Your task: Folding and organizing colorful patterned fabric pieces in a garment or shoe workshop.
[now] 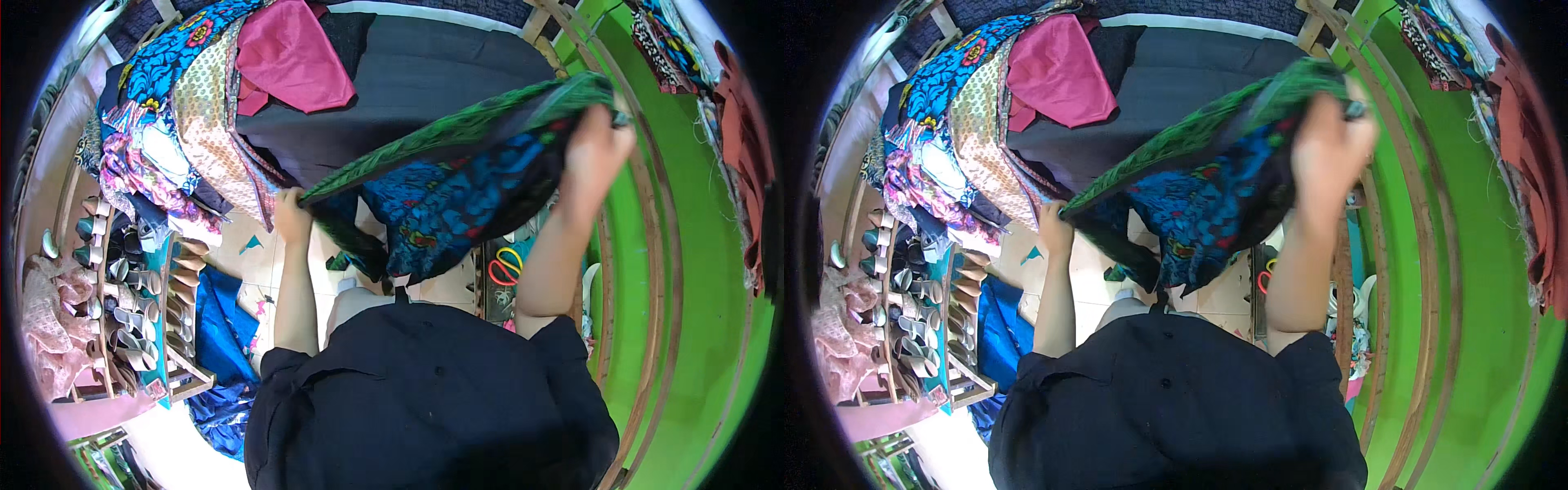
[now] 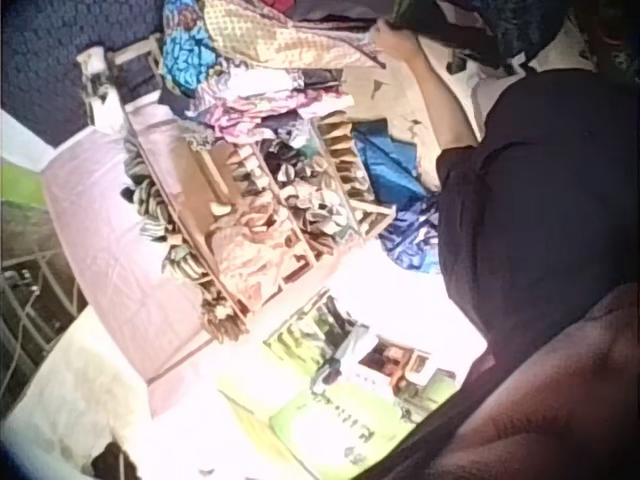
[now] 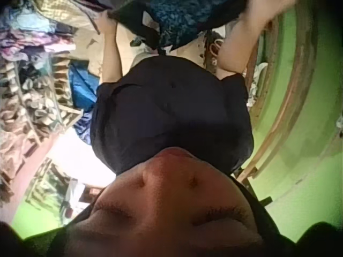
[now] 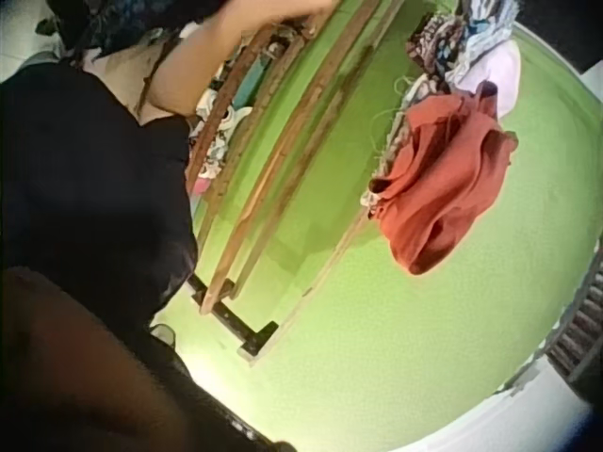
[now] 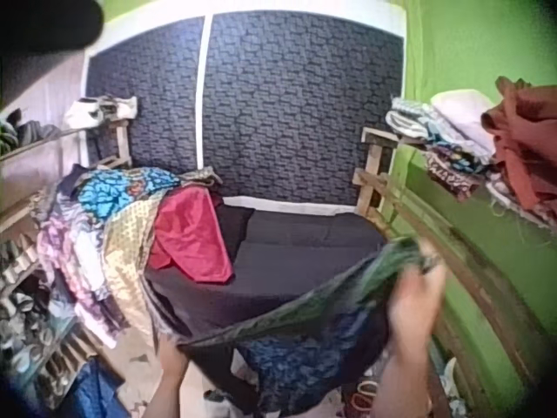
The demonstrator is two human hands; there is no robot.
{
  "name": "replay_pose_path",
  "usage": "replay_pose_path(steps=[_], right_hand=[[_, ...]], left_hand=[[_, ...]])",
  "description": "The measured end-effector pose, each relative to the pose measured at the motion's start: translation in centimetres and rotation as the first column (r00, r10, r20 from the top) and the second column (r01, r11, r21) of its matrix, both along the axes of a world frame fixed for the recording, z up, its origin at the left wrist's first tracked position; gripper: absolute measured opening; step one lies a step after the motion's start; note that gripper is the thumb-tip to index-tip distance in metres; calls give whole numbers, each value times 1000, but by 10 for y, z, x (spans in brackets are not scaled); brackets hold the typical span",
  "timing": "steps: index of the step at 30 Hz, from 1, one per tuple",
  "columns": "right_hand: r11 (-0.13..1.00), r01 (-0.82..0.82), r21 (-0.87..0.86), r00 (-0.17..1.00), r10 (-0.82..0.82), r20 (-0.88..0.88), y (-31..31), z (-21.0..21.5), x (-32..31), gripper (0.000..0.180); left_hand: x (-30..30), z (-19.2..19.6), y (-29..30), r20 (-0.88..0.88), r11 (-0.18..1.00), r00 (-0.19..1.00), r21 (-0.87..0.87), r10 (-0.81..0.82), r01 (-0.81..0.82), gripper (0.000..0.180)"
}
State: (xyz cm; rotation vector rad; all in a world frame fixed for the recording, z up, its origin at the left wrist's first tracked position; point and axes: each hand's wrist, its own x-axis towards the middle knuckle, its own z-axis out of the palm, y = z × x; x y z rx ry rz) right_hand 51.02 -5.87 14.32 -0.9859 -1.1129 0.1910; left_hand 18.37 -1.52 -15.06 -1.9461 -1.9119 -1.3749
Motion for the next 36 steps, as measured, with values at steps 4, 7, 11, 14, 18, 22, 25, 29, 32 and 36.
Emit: replay_pose_path(steps=[4, 7, 11, 14, 18, 22, 25, 29, 32, 36], right_hand=[[936, 254, 243, 937, -175, -302, 4, 19, 58, 12], [881, 426, 209, 905, -409, -121, 23, -13, 103, 12], [796, 454, -401, 853, -258, 452, 32, -49, 85, 43], [875, 119, -469, 854, 150, 498, 23, -59, 21, 78], [608, -380, -697, 666, 703, 250, 3, -96, -83, 79], [684, -252, -685, 718, 607, 341, 9, -122, -106, 27], [814, -178, -553, 734, 484, 477, 5, -114, -88, 15], [931, -117, -346, 870, 264, 416, 11, -100, -67, 13], [942, -34, -334, 958, 126, 257, 15, -93, -42, 14], [964, 172, -205, 955, -112, 275, 15, -102, -15, 15]], left_hand=[[-83, -80, -28, 82, 838, 912, -434, 402, -330, 20], [-101, -66, -31, 126, 808, 883, -478, 452, -346, 19], [-124, -24, -10, 453, 979, 883, -200, 124, -35, 25], [-57, 87, -3, 276, 963, 960, -243, -48, 118, 34], [56, 184, -30, 99, 929, 964, -261, -246, 264, 41], [67, 204, -32, 109, 839, 890, -300, -442, 453, 39], [44, 186, -21, 31, 760, 789, -244, -614, 602, 29], [19, 141, -27, -5, 930, 940, -152, -341, 336, 28], [-16, 107, -36, 2, 979, 989, -145, -146, 145, 26], [-69, 78, -53, -140, 956, 976, -220, 164, -192, 24]])
